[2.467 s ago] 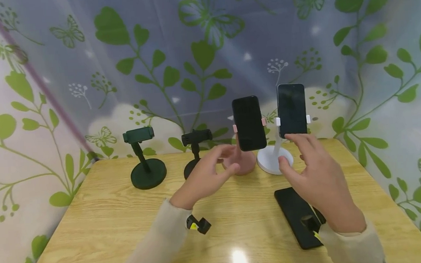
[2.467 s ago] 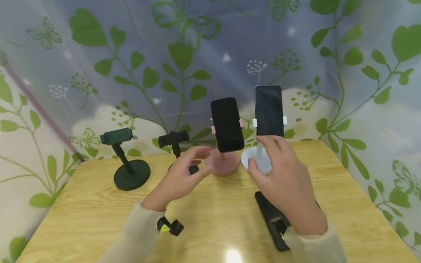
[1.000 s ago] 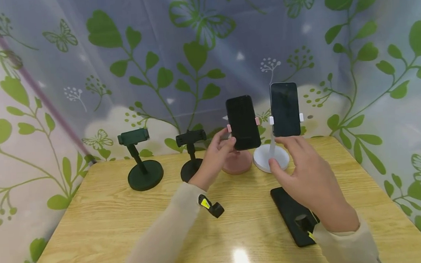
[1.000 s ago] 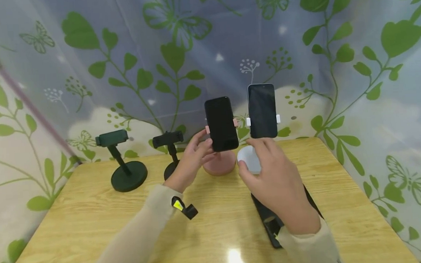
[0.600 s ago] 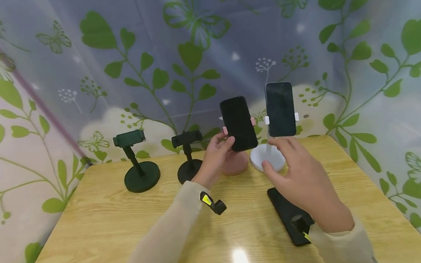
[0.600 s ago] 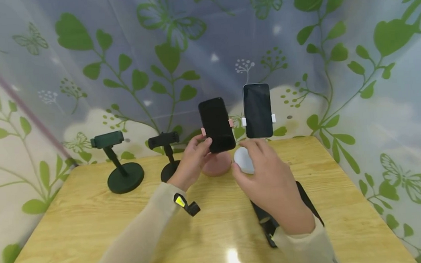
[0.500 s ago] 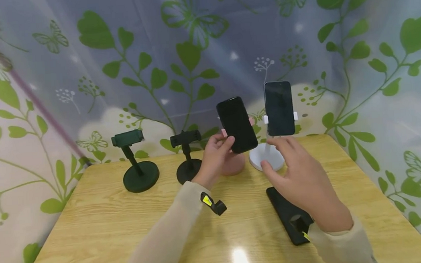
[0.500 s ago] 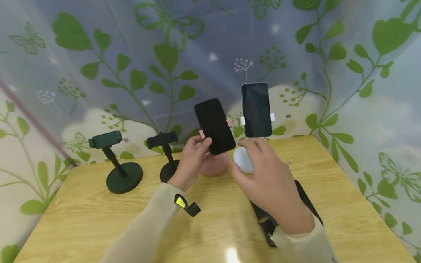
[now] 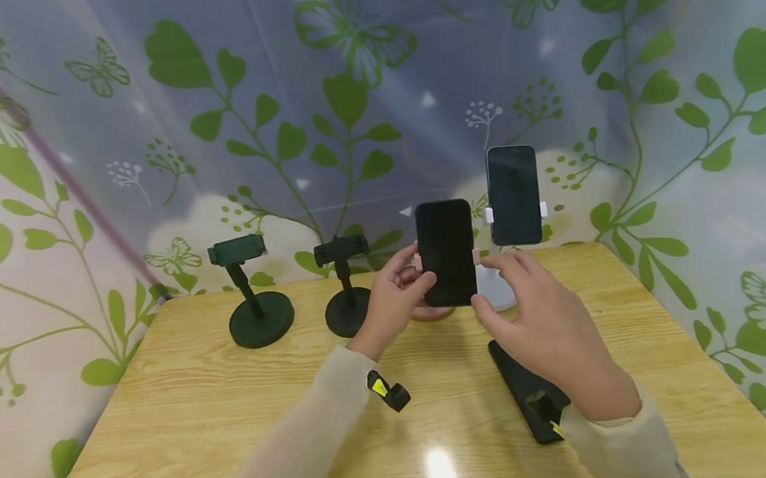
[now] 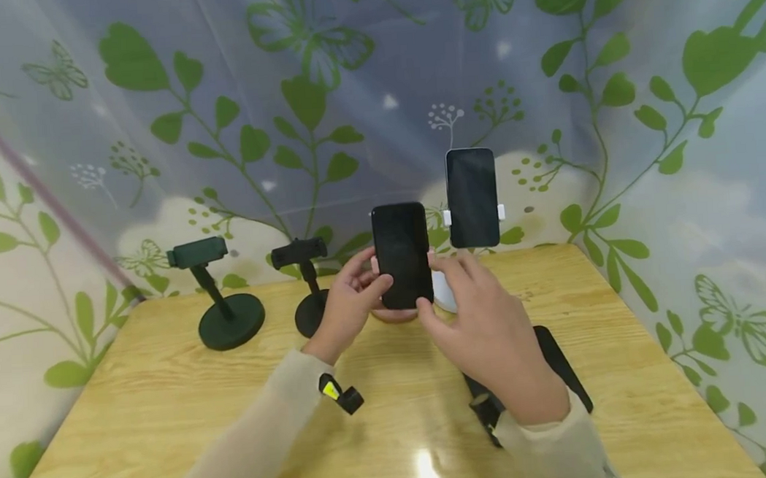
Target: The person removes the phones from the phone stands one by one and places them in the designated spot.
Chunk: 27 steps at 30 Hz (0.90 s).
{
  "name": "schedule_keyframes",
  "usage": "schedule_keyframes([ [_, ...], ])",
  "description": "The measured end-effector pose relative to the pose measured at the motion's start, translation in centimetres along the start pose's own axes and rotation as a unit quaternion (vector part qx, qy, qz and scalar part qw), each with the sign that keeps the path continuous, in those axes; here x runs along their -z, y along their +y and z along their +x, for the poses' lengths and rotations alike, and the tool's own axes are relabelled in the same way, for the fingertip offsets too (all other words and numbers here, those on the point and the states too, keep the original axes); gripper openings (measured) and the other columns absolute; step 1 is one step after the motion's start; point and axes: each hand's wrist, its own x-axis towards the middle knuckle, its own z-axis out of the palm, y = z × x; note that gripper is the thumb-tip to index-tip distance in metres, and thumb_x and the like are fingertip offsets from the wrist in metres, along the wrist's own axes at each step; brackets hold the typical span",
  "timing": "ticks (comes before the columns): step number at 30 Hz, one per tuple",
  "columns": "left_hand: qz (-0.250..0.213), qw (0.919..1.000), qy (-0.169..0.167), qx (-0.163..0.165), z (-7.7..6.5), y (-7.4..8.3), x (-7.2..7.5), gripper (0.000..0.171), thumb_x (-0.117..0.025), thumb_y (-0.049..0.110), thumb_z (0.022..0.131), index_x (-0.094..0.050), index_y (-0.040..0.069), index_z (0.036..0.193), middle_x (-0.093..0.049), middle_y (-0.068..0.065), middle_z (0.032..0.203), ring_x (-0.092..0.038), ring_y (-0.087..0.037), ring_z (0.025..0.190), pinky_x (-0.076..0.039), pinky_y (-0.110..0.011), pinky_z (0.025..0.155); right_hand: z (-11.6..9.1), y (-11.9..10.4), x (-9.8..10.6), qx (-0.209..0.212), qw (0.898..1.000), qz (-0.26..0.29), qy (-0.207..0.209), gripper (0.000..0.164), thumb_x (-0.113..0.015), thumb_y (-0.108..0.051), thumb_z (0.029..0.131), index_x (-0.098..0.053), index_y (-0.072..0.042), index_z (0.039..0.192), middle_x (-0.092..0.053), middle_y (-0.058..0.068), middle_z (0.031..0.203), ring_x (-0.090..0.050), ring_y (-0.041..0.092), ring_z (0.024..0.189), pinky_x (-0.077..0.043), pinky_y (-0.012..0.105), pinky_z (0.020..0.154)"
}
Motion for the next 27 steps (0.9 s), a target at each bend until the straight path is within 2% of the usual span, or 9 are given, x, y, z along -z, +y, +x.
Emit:
schedule_keyframes([
  [3,0.010,0.9996,-0.024,-0.014,-0.7,0.0,-0.1,0.057,-0.069,0.012,0.101,-0.047,0.012,0.154,-0.070,-0.021,0.120,-0.072,-0.022,0.103,-0.062,-0.036,0.083,-0.1,-0.1,0.1,0.001,1.000,0.001,-0.003,0.047,-0.065,-0.031,0.101,-0.057,-0.011,0.143,-0.057,0.010,0.137,-0.065,0.030,0.108,-0.053,0.046,0.068],
  [6,0.024,0.9991,-0.028,-0.020,-1.0,0.0,-0.2,0.055,-0.068,0.013,0.102,-0.047,0.012,0.152,-0.068,-0.020,0.122,-0.071,-0.026,0.105,-0.060,-0.036,0.087,-0.1,-0.2,0.2,0.000,1.000,0.001,-0.006,0.048,-0.065,-0.031,0.101,-0.057,-0.012,0.144,-0.057,0.010,0.138,-0.064,0.032,0.113,-0.053,0.047,0.069],
  [11,0.060,0.9973,-0.033,-0.025,-1.5,0.3,0.1,0.055,-0.067,0.014,0.102,-0.044,0.010,0.152,-0.064,-0.015,0.132,-0.066,-0.027,0.118,-0.054,-0.033,0.099,-0.1,-0.2,0.1,-0.008,1.000,-0.001,-0.019,0.045,-0.063,-0.033,0.102,-0.059,-0.012,0.141,-0.056,0.010,0.139,-0.063,0.033,0.116,-0.054,0.049,0.072],
  [14,0.070,0.9962,-0.045,-0.028,-2.0,0.5,0.3,0.054,-0.067,0.014,0.102,-0.044,0.008,0.150,-0.065,-0.015,0.128,-0.066,-0.024,0.116,-0.056,-0.031,0.090,0.0,-0.2,0.1,-0.012,1.000,0.001,-0.027,0.042,-0.063,-0.034,0.102,-0.060,-0.012,0.137,-0.056,0.009,0.139,-0.062,0.034,0.119,-0.054,0.052,0.077],
  [18,0.062,0.9957,-0.059,-0.036,-3.1,0.6,0.5,0.057,-0.071,0.017,0.101,-0.046,0.010,0.152,-0.068,-0.013,0.121,-0.069,-0.018,0.106,-0.056,-0.028,0.079,0.0,-0.2,0.2,-0.015,0.999,0.003,-0.032,0.041,-0.061,-0.035,0.103,-0.060,-0.010,0.135,-0.056,0.010,0.140,-0.062,0.035,0.120,-0.054,0.056,0.082],
  [20,0.052,0.9948,-0.071,-0.051,-3.6,0.7,0.6,0.058,-0.072,0.018,0.100,-0.049,0.014,0.152,-0.069,-0.013,0.123,-0.070,-0.016,0.103,-0.058,-0.028,0.080,-0.1,-0.3,0.4,-0.014,0.999,0.005,-0.028,0.039,-0.061,-0.035,0.103,-0.061,-0.010,0.133,-0.057,0.010,0.136,-0.063,0.034,0.116,-0.054,0.055,0.081],
  [22,0.049,0.9925,-0.085,-0.074,-4.2,0.9,0.6,0.053,-0.072,0.018,0.100,-0.054,0.015,0.150,-0.068,-0.012,0.128,-0.069,-0.016,0.094,-0.057,-0.029,0.076,-0.1,-0.4,0.5,-0.014,1.000,0.007,-0.021,0.034,-0.061,-0.035,0.103,-0.062,-0.011,0.127,-0.059,0.007,0.130,-0.065,0.030,0.107,-0.054,0.052,0.079],
  [24,0.048,0.9900,-0.096,-0.092,-4.9,1.2,0.7,0.048,-0.071,0.017,0.100,-0.058,0.015,0.146,-0.064,-0.008,0.137,-0.069,-0.016,0.093,-0.057,-0.029,0.075,-0.3,-0.4,0.6,-0.011,1.000,0.009,-0.012,0.026,-0.061,-0.033,0.103,-0.062,-0.013,0.119,-0.060,0.004,0.123,-0.064,0.025,0.096,-0.053,0.046,0.074],
  [27,0.046,0.9889,-0.099,-0.100,-6.0,1.7,0.9,0.043,-0.071,0.016,0.100,-0.062,0.013,0.142,-0.065,-0.008,0.138,-0.071,-0.015,0.093,-0.058,-0.029,0.074,-0.4,-0.4,0.9,-0.007,1.000,0.009,-0.003,0.018,-0.061,-0.032,0.102,-0.063,-0.016,0.109,-0.060,0.000,0.117,-0.061,0.021,0.086,-0.049,0.040,0.068],
])
